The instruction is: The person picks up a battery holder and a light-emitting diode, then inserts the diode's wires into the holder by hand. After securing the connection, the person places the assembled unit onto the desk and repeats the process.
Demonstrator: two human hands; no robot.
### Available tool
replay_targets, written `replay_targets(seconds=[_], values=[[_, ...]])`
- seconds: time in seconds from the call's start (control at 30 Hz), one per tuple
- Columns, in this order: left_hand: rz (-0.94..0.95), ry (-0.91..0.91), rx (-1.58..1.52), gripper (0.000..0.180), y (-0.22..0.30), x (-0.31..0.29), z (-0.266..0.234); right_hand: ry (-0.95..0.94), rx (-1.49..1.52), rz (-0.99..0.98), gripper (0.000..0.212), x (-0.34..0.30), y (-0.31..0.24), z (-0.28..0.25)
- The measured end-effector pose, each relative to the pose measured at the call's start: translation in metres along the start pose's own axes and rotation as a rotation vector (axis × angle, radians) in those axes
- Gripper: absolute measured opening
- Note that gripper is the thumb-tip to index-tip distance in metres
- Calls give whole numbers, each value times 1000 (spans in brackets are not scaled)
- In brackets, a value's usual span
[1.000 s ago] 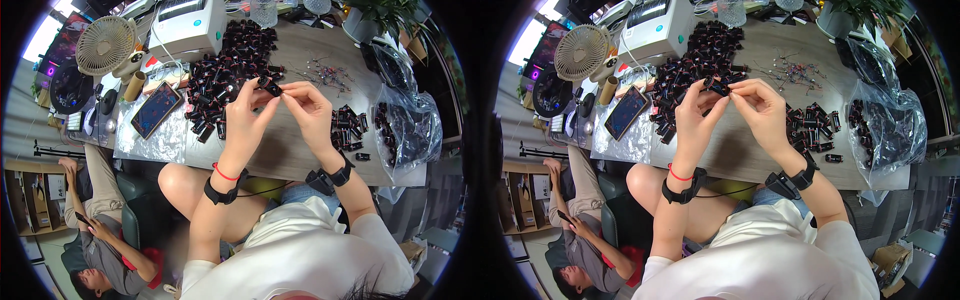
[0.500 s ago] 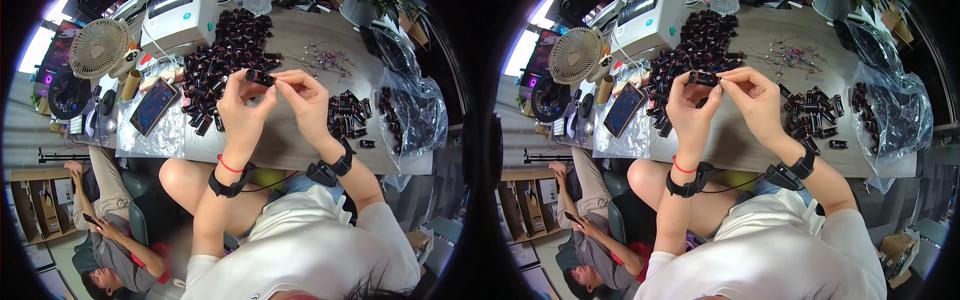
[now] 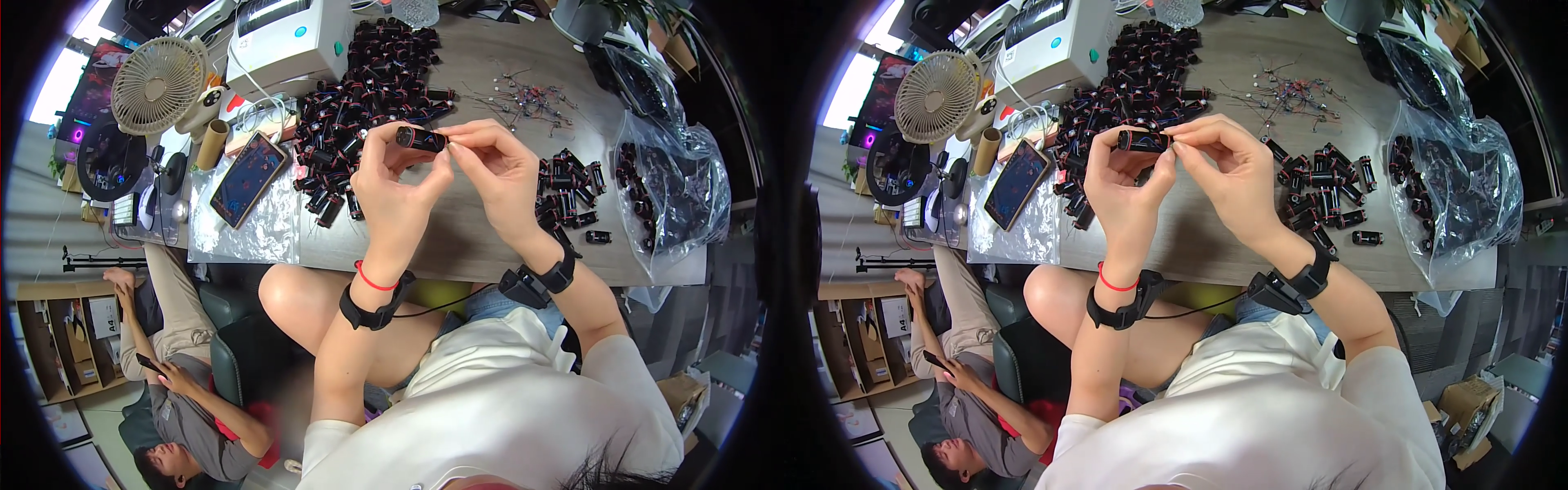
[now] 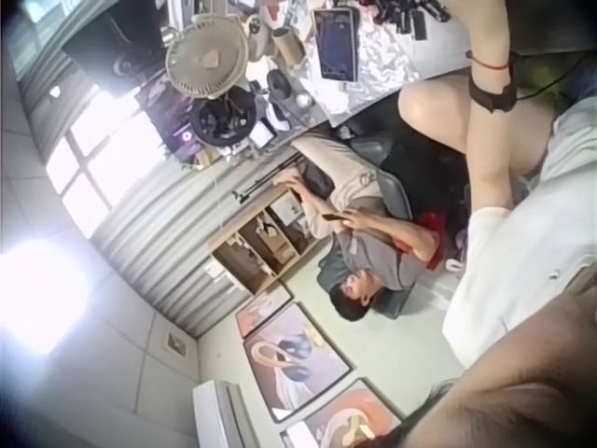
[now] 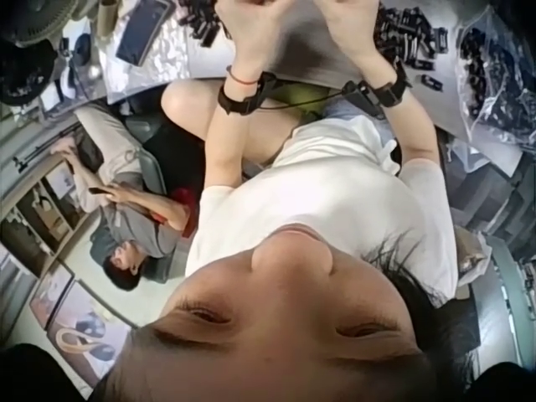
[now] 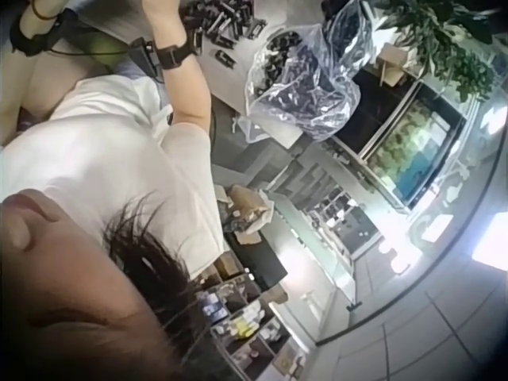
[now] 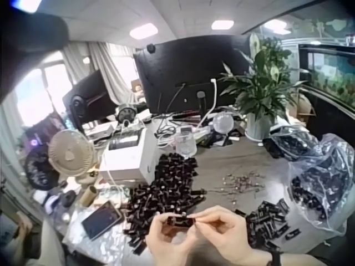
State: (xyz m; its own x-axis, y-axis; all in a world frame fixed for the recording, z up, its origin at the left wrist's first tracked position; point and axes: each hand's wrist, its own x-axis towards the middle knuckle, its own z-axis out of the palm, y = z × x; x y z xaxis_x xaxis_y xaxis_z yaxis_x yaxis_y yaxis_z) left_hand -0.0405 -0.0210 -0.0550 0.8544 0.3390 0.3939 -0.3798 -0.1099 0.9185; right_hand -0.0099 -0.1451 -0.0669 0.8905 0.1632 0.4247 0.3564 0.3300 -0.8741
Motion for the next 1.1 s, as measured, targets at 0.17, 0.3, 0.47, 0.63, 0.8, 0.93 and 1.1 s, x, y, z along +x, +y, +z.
replay_targets(seconds=[0.17,0.3,0.47,0.63,0.8,0.93,1.1], values=[[167,18,105,36,-2,-5,2,20,39,-126,10,-6,2,3],[35,16,-42,37,1,-2,-1,-8,50,-21,11,-1,-4,3],[-27,10,-49,37,2,-4,-2,-13,50,-21,11,-2,-4,2],[89,19,74,35,-2,-5,-5,-24,36,-35,11,-4,-3,5],[129,8,167,34,0,-4,-8,-34,19,-62,11,-4,1,7],[29,-79,131,35,5,3,-15,-69,-16,-25,10,-1,0,1],[132,-164,204,36,14,10,-21,-52,-39,-65,9,1,6,3]])
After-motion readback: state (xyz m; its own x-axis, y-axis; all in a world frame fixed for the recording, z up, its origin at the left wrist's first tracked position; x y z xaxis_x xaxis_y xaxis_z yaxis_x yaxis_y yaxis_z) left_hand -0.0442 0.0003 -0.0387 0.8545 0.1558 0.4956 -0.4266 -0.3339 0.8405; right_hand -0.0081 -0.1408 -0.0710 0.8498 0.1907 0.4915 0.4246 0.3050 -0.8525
